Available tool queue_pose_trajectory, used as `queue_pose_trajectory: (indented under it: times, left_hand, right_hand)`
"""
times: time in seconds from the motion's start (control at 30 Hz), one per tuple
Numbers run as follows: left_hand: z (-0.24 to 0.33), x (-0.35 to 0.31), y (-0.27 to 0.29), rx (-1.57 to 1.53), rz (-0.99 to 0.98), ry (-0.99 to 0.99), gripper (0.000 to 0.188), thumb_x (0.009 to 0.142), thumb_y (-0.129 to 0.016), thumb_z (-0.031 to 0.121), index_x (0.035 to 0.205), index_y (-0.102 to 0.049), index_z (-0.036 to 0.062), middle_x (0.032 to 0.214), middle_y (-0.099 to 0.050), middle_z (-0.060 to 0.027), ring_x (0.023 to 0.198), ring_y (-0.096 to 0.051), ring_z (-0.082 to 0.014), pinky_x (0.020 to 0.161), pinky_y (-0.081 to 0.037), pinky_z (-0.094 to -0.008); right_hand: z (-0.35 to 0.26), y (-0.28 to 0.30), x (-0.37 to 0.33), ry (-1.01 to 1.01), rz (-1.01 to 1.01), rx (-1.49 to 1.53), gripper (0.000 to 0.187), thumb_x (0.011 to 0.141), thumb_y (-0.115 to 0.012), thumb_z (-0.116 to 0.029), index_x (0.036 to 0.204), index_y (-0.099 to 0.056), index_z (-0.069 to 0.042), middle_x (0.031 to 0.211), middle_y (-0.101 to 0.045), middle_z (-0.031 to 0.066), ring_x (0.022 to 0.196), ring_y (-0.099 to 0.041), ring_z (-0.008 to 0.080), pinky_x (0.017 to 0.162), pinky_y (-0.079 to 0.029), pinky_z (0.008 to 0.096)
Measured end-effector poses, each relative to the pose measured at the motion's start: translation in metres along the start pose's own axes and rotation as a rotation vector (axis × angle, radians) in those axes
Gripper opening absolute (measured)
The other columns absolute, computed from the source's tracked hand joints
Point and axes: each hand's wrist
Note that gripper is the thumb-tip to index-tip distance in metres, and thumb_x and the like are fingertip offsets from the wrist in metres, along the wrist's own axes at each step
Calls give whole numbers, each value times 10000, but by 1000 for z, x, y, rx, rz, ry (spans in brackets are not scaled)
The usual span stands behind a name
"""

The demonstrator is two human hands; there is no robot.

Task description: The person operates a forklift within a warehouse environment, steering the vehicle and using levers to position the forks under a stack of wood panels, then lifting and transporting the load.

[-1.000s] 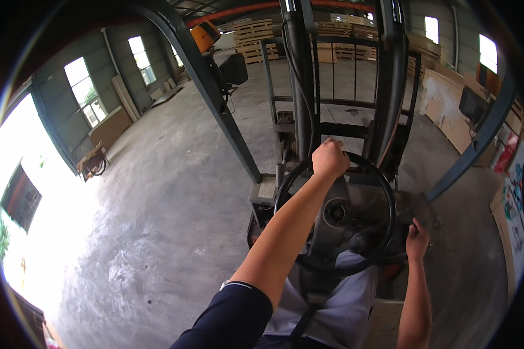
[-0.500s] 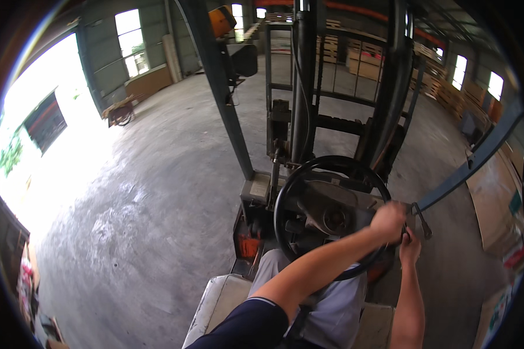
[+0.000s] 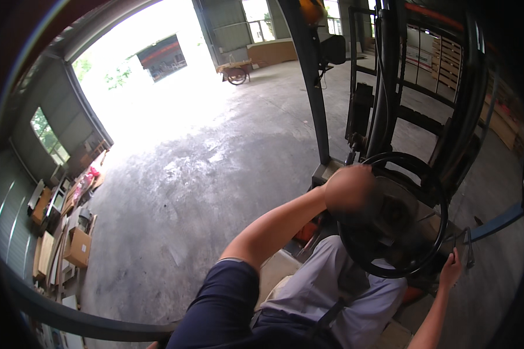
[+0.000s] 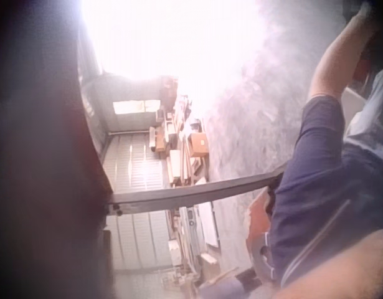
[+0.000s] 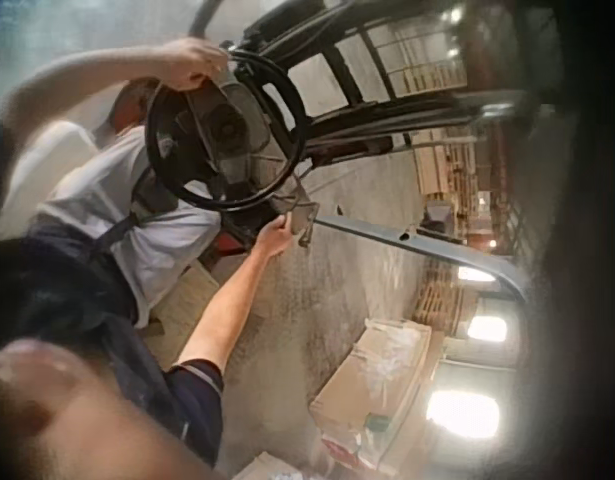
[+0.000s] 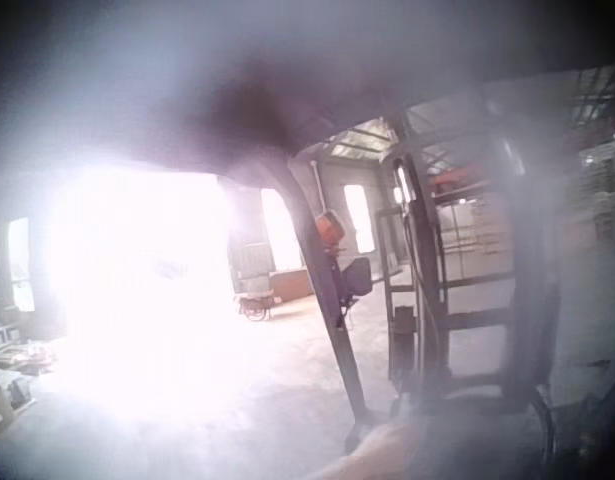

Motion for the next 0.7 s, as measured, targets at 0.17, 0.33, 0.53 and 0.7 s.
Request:
queue_pose_trajectory:
  times: [0.17, 0.33, 0.53, 0.7]
  left_hand:
    - [-101, 151, -129, 32, 41, 450, 317, 649, -627, 139, 949, -688, 56, 1058, -613, -119, 1071, -566, -295, 870, -495, -391]
    - [-95, 221, -309, -30, -191, 529, 266, 618, -632, 125, 860, -693, 32, 1037, -617, -121, 1038, -574, -293, 866, -503, -360]
    - [-90, 163, -421, -382, -258, 191, 227, 584, -595, 78, 795, -675, 55, 963, -622, -69, 998, -555, -264, 787, -499, -346]
    - [-165, 100, -415, -489, -138, 221, 248, 614, -611, 24, 856, -664, 21, 1070, -611, -104, 1119, -552, -294, 858, -514, -385]
  right_hand:
    - [-7, -82, 111, -83, -17, 87, 356, 991, -445, -249, 1243, -598, -49, 1198, -629, 136, 1031, -632, 268, 829, -527, 351]
    - [29, -188, 182, -168, -76, 59, 356, 992, -446, -256, 1236, -603, -50, 1194, -631, 132, 1022, -636, 269, 820, -537, 356]
    - [59, -302, 289, -26, -15, -1, 348, 984, -460, -235, 1227, -602, -31, 1189, -631, 146, 1032, -633, 285, 828, -527, 370]
    - [64, -399, 382, -14, -12, 74, 355, 982, -458, -253, 1223, -607, -39, 1192, -629, 147, 1066, -617, 284, 869, -506, 375]
Point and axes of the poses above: each hand's wrist, its own x-axis towards the middle knuckle, its own y-axis out of the back of the hand, z = x × y
